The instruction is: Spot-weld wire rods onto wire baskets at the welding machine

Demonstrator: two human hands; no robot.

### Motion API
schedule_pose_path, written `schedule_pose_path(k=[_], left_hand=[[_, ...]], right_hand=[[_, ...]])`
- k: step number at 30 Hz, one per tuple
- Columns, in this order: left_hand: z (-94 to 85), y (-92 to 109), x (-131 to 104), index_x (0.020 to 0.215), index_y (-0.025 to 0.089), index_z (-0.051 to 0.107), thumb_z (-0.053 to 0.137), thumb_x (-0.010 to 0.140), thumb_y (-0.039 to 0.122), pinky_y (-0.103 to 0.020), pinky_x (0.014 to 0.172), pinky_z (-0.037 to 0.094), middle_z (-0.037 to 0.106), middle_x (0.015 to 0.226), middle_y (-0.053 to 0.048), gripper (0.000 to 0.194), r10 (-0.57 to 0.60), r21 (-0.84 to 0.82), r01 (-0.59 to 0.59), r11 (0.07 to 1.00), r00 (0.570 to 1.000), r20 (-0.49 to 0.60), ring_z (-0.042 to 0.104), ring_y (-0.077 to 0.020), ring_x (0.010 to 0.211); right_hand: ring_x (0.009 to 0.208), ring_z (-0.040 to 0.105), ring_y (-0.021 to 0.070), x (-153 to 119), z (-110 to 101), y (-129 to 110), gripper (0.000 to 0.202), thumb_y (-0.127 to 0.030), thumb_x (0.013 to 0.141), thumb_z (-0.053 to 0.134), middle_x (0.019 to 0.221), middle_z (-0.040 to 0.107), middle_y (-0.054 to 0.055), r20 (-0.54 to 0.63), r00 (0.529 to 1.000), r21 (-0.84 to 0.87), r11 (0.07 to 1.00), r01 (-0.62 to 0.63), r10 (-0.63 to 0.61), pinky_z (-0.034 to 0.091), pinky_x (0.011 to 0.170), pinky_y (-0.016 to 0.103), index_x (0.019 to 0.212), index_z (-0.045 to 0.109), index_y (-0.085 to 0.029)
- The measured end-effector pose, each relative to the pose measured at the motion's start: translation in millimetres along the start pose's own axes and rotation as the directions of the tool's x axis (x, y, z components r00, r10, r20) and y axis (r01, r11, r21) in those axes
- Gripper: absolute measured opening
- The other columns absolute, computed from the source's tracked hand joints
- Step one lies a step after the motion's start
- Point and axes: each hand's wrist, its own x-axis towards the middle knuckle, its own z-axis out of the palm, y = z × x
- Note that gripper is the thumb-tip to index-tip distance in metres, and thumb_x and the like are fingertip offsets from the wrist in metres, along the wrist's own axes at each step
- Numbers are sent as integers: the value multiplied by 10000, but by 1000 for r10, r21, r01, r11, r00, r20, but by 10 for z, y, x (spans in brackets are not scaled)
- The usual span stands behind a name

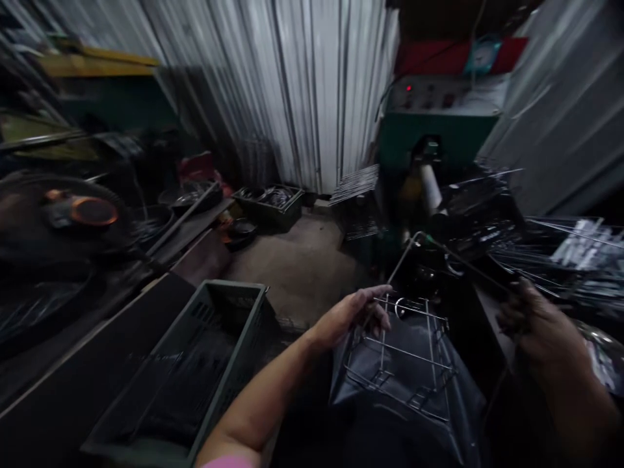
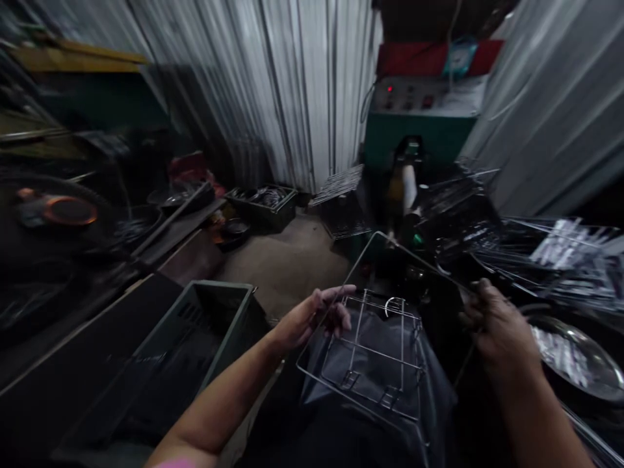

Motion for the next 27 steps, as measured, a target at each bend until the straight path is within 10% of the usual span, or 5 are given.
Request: schedule_pose_path(k=[8,16,20,27], left_hand=[[193,-487,473,1107,182,511,645,685,445,-162,356,114,310,482,104,515,-116,-153,67,986,936,-333,165,-22,344],[-147,-724,574,1135,155,536,623,689,433,-159,343,181,398,502,85,533,-89,91,155,984,860,-503,265,-25,342],[-411,-1046,507,1036,97,611,645,646,365,-173,351,230,503,543,42,474,-167,166,306,938,814,-557,317,-27,341],[-590,-1473,302,1188,114,541,558,722,309,-206,442,389,638,650,-12,505,-224,270,418,868,813,-538,457,-81,428]], right_hand=[[458,438,58,42,-348,369,328,-423,580,722,646,538,-3,-14,980,151,969,-195,199,217,311,144,808,627,-209],[495,507,105,-203,-358,730,514,-443,664,641,652,593,-1,130,961,-264,943,-204,244,335,368,186,1103,591,-181],[824,620,213,-224,-386,1003,493,-410,690,607,863,678,56,108,986,-460,886,-61,124,505,713,311,1127,597,-182],[1156,489,241,-193,-502,1485,499,-412,748,506,1211,570,83,182,979,-562,827,29,89,356,1006,379,1172,583,-160]])
